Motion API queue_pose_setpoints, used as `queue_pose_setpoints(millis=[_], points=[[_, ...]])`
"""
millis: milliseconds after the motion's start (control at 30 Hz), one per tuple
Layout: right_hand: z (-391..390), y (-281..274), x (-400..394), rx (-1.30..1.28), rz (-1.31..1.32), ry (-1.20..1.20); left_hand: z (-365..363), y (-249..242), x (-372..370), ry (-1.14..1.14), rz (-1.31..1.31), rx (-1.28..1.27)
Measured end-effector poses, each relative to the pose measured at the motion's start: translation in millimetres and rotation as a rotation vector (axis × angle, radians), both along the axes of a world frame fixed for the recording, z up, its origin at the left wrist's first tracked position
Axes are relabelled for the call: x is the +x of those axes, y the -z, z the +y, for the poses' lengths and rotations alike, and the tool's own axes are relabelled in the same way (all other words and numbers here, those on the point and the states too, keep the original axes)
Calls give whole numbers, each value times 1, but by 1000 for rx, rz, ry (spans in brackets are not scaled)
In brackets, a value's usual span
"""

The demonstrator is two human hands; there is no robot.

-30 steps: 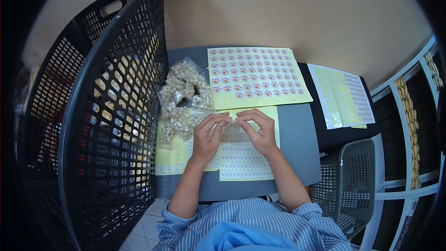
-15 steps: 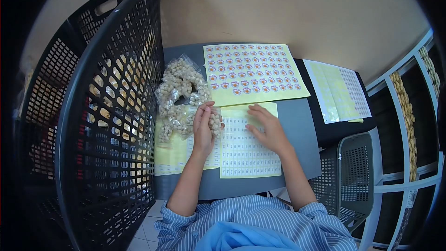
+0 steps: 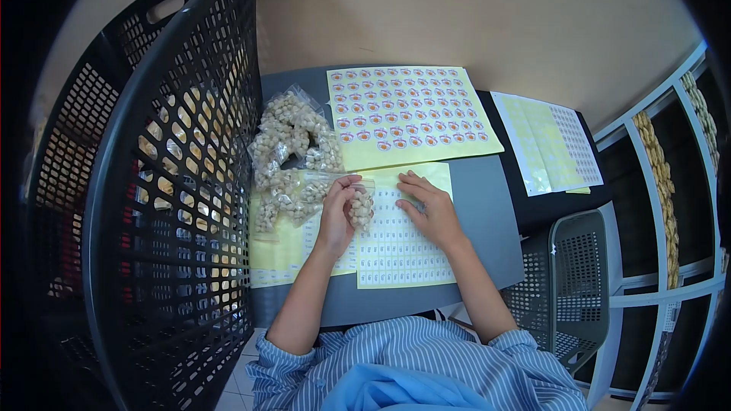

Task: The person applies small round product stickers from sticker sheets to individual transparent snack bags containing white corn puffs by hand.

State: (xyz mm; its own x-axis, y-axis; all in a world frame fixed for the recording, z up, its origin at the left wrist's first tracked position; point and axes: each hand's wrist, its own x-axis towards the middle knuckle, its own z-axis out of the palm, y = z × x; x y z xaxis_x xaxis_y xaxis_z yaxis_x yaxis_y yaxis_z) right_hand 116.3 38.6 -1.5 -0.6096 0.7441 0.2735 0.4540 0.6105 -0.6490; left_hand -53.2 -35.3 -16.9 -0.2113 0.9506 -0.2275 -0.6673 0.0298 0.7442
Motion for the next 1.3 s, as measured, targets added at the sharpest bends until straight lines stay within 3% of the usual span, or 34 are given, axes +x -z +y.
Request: queue_pose_setpoints(millis=[1300], points=[[2, 2, -5, -23, 105, 96, 1, -1, 9, -3, 77, 5]])
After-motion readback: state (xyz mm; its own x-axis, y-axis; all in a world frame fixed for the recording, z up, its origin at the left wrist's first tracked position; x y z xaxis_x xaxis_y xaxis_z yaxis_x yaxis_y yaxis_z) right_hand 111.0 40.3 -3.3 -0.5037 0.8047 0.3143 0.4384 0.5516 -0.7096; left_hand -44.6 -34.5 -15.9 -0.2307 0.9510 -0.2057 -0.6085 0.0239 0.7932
